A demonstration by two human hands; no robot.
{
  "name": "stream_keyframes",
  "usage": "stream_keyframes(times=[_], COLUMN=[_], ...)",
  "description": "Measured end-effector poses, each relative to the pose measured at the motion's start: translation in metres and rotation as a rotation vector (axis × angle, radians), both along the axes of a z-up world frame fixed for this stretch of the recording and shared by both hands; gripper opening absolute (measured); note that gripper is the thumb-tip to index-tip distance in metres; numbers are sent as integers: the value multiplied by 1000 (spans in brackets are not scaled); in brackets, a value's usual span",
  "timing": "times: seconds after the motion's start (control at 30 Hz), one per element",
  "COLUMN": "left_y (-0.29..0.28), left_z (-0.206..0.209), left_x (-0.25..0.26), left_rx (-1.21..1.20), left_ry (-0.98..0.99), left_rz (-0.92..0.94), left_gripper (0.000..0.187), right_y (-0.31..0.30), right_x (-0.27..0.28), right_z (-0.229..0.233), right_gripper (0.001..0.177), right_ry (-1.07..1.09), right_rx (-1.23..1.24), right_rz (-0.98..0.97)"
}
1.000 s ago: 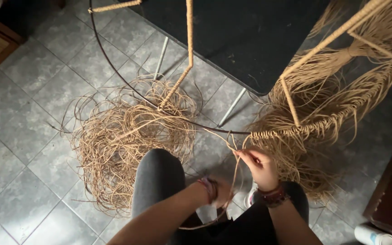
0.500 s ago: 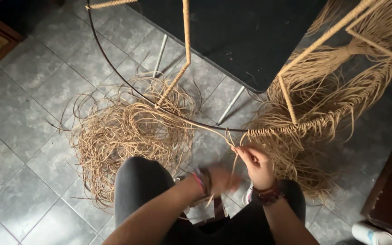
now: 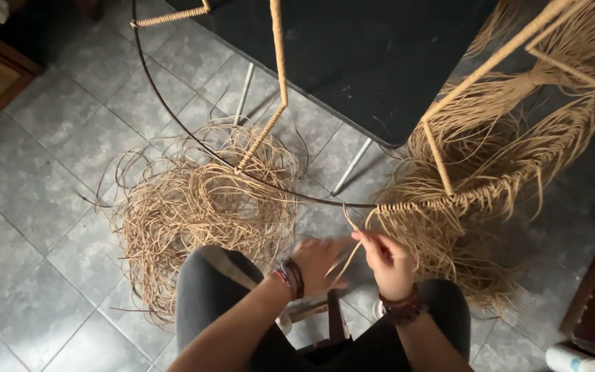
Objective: Weaving natural fiber strands around a circular metal frame
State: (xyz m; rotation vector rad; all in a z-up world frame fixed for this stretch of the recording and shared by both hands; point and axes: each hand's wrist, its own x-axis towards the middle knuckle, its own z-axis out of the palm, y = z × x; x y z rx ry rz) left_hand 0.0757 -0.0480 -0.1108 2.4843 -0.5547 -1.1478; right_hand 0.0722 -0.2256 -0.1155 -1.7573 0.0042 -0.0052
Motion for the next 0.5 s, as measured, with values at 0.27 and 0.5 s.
stream_keyframes(times=[0.27, 0.5], left_y=[5, 20], left_z=[6, 28], left_x=[-6, 45], left_rx=[-527, -685], left_ry=[-1235, -1423], left_rz=[340, 244], left_gripper=[50, 30], right_y=[24, 43], right_x=[-12, -10], right_z=[-2, 26], right_gripper=[13, 10], right_ry=[41, 72], right_rx=[42, 326], right_rz=[25, 94])
